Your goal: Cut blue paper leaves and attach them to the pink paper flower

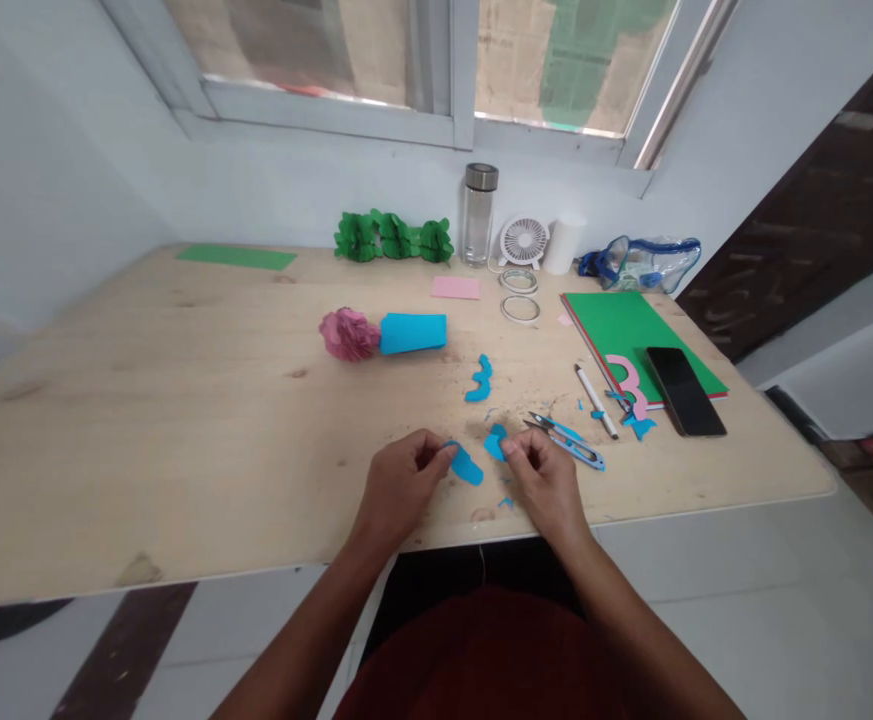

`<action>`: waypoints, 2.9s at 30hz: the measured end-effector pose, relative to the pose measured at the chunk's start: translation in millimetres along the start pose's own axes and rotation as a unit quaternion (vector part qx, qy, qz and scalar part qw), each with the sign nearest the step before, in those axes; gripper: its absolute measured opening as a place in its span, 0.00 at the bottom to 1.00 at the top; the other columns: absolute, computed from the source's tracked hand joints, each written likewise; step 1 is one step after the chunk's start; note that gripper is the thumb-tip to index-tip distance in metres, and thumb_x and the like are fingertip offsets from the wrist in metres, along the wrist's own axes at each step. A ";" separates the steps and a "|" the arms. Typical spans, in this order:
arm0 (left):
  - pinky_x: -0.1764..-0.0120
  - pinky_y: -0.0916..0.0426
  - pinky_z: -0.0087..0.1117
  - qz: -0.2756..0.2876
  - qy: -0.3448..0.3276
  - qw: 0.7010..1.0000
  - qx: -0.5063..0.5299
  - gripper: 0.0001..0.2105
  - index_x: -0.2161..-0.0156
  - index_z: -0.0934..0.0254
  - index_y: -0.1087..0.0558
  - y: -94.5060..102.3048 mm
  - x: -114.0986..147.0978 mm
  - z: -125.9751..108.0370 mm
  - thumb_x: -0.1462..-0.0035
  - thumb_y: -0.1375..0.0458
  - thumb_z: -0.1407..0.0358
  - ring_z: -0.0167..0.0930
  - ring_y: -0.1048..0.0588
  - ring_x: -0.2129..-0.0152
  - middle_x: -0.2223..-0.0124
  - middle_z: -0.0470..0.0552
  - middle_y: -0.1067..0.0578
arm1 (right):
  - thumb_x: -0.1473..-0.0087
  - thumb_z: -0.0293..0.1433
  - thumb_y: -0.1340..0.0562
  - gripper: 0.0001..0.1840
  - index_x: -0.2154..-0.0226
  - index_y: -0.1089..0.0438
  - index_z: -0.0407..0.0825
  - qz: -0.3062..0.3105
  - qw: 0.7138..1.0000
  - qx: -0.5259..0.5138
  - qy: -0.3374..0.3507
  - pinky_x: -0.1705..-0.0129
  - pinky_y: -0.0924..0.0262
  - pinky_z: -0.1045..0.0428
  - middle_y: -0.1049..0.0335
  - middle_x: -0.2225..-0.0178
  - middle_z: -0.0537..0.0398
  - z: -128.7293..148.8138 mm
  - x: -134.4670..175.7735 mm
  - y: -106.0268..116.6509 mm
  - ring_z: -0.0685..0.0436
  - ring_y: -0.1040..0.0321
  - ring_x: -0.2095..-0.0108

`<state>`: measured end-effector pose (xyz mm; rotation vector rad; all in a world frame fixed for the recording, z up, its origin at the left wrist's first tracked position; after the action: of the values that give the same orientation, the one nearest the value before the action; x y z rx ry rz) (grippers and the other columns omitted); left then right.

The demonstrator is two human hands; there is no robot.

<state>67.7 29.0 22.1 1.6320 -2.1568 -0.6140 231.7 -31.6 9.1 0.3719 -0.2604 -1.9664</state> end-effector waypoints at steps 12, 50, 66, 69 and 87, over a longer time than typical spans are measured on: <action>0.61 0.38 0.37 -0.005 -0.195 0.942 -0.273 0.09 0.61 0.63 0.28 2.9 -10.0 -3.4 0.47 0.47 0.70 0.39 0.31 0.62 0.61 0.56 0.27 | 0.43 0.34 0.44 0.11 0.75 0.33 0.50 0.050 0.938 0.315 0.137 0.71 0.50 0.53 0.32 0.77 0.53 -4.1 -4.5 -7.8 0.45 0.36 0.74; 0.68 0.34 0.29 0.125 -0.054 0.977 0.167 0.06 0.73 0.61 0.24 6.3 12.0 -24.4 0.51 0.42 0.63 0.30 0.30 0.74 0.74 0.47 0.25 | 0.45 0.40 0.43 0.19 0.83 0.39 0.49 0.139 0.989 -0.049 -0.024 0.76 0.53 0.56 0.48 0.82 0.62 13.3 18.4 1.9 0.51 0.48 0.78; 0.68 0.34 0.27 0.070 0.086 0.929 0.354 0.04 0.75 0.64 0.26 -13.9 25.2 -29.2 0.55 0.38 0.65 0.26 0.30 0.76 0.75 0.44 0.26 | 0.47 0.38 0.40 0.12 0.75 0.31 0.48 0.044 0.987 -0.140 -0.065 0.72 0.45 0.54 0.37 0.78 0.59 20.5 26.6 -3.8 0.49 0.41 0.75; 0.66 0.34 0.27 0.061 0.103 0.917 0.381 0.05 0.74 0.64 0.26 -18.9 27.5 -29.8 0.55 0.37 0.65 0.26 0.30 0.75 0.74 0.44 0.25 | 0.47 0.39 0.40 0.12 0.75 0.31 0.49 0.042 0.984 -0.156 -0.075 0.71 0.42 0.54 0.35 0.78 0.60 21.4 28.1 -6.8 0.49 0.38 0.76; 0.69 0.36 0.28 0.089 0.129 0.940 0.303 0.09 0.74 0.64 0.25 -12.8 21.5 -15.4 0.55 0.38 0.59 0.28 0.30 0.77 0.76 0.46 0.25 | 0.47 0.33 0.41 0.09 0.62 0.31 0.48 0.037 0.886 0.442 0.133 0.60 0.43 0.47 0.30 0.66 0.49 -38.0 -22.5 71.1 0.39 0.34 0.62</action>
<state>80.5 3.3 28.6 1.6381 -2.3811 0.3463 314.5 -40.7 1.6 1.1859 -0.9820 -1.5897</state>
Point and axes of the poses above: each hand's wrist, its own x-axis away from the middle knuckle, its own y-axis out of the back of the hand, z = x × y, the point moved 1 cm from there along -x, towards the middle knuckle
